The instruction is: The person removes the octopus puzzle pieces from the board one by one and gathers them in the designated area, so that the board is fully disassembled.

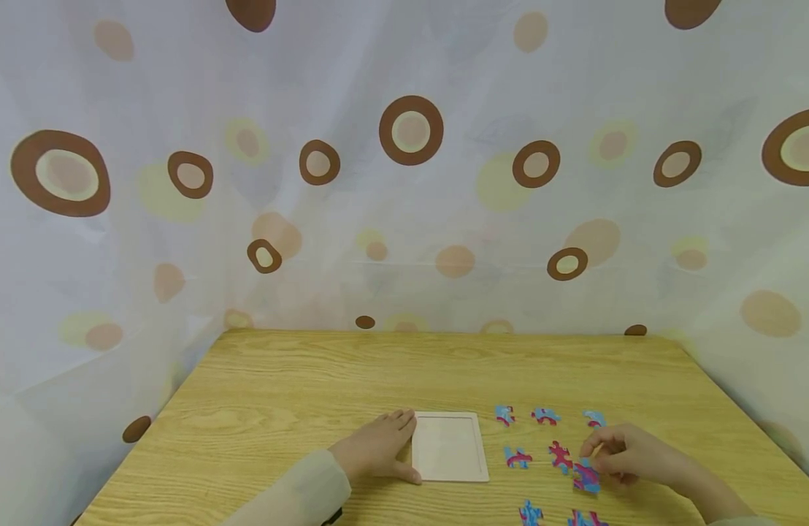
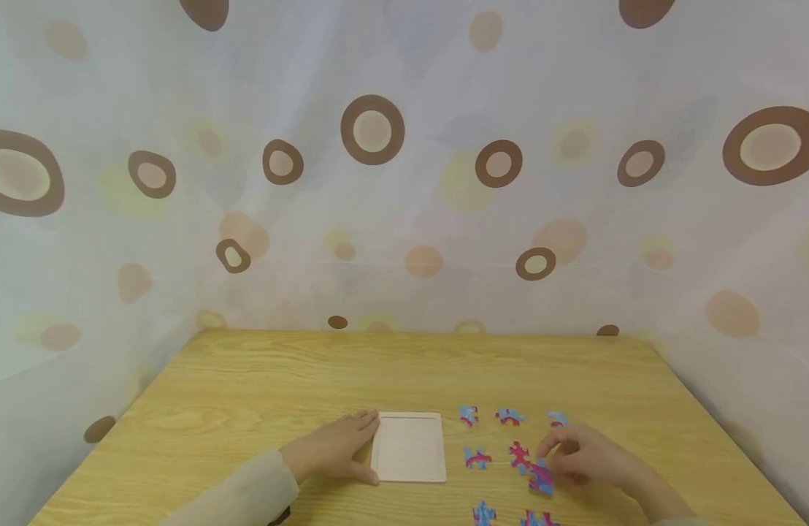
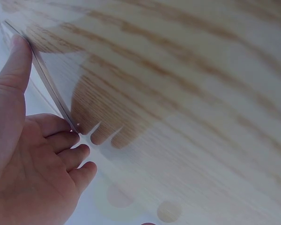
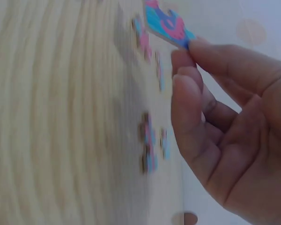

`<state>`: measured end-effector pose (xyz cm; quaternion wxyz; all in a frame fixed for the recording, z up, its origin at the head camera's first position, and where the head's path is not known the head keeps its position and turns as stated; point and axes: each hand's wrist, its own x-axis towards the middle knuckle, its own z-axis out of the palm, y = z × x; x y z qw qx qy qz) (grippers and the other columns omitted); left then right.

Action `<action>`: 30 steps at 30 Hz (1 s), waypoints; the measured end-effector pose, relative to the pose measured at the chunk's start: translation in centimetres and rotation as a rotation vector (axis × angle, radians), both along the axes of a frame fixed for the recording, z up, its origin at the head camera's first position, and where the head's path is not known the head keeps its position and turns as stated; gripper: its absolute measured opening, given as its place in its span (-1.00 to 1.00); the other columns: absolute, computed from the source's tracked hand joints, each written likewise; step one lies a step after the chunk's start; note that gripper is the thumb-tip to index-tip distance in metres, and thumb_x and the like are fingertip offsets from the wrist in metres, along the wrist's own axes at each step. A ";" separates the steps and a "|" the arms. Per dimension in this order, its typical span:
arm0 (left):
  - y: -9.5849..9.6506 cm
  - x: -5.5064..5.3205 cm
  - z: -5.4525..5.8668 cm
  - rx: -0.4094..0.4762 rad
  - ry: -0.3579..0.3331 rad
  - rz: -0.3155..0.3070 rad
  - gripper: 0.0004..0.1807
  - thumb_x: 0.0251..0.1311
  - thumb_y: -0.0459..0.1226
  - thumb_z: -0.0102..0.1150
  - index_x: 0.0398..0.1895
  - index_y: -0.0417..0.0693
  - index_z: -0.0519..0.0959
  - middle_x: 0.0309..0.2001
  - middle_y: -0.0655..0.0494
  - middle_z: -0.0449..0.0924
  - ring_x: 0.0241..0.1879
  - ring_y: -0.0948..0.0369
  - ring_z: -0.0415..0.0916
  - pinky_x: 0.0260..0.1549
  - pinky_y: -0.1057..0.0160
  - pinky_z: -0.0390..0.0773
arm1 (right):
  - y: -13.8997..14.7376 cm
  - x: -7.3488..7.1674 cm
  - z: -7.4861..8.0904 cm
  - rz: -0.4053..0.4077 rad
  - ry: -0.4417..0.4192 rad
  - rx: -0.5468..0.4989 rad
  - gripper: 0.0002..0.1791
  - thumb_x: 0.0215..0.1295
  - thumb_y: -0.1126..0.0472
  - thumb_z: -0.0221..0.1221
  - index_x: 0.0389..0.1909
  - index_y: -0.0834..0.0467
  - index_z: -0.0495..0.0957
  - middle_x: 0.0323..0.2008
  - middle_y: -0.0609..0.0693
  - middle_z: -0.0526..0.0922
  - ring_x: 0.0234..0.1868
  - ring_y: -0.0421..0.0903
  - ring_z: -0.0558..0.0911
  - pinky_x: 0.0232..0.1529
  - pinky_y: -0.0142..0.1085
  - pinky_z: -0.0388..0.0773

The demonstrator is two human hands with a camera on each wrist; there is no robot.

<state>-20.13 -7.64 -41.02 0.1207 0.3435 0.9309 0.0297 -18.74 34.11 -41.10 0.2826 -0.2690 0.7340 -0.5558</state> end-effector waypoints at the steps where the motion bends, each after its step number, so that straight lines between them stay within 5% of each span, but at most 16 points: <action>1: 0.0 0.0 0.0 0.000 0.001 -0.001 -0.04 0.06 0.24 0.06 0.37 -0.24 0.13 0.37 -0.07 0.06 0.35 0.09 -0.01 0.26 0.17 0.08 | 0.5 0.1 -0.1 0.023 -0.021 -0.013 -0.77 0.32 0.44 -0.07 -0.14 0.58 0.37 -0.64 -0.03 0.39 -0.69 -0.20 0.25 -0.70 -0.47 0.16; 6: -0.2 0.1 0.1 0.006 -0.002 -0.006 -0.05 0.07 0.22 0.06 0.36 -0.25 0.13 0.37 -0.08 0.05 0.35 0.08 -0.01 0.26 0.17 0.08 | 2.4 0.7 -0.7 0.126 -0.077 -0.050 -0.79 0.31 0.49 -0.11 -0.15 0.57 0.38 -0.68 0.35 0.18 -0.76 -0.02 0.15 -0.77 -0.47 0.06; 12: -0.2 0.1 0.2 0.011 -0.008 0.004 -0.05 0.06 0.22 0.07 0.36 -0.25 0.13 0.37 -0.07 0.05 0.35 0.08 -0.02 0.26 0.16 0.08 | 3.9 1.4 -1.2 0.126 -0.092 -0.016 -0.80 0.31 0.49 -0.14 -0.18 0.52 0.41 -0.67 -0.08 0.36 -0.68 -0.29 0.31 -0.73 -0.54 0.17; 18: -0.3 0.2 0.2 0.008 -0.002 0.008 -0.04 0.05 0.22 0.08 0.36 -0.25 0.14 0.37 -0.07 0.06 0.35 0.08 -0.02 0.26 0.17 0.07 | 4.4 1.6 -1.5 0.135 -0.123 -0.036 -0.81 0.30 0.51 -0.14 -0.21 0.56 0.39 -0.66 0.36 0.12 -0.68 -0.28 0.23 -0.80 -0.49 0.05; 25: -0.2 0.2 0.2 -0.002 -0.004 0.003 -0.05 0.06 0.22 0.07 0.36 -0.25 0.13 0.37 -0.07 0.05 0.35 0.09 -0.02 0.26 0.18 0.07 | 4.8 1.6 -1.4 0.137 -0.148 -0.040 -0.79 0.27 0.52 -0.14 -0.17 0.56 0.39 -0.68 -0.01 0.32 -0.68 -0.30 0.25 -0.79 -0.49 0.06; 30: -0.4 -0.2 -0.1 0.036 -0.047 0.010 -0.02 0.05 0.23 0.07 0.37 -0.24 0.11 0.38 -0.06 0.03 0.36 0.08 -0.05 0.27 0.17 0.04 | 5.0 1.2 -1.2 0.116 -0.079 -0.014 -0.77 0.29 0.51 -0.14 -0.13 0.53 0.41 -0.69 0.14 0.36 -0.66 -0.31 0.29 -0.79 -0.48 0.08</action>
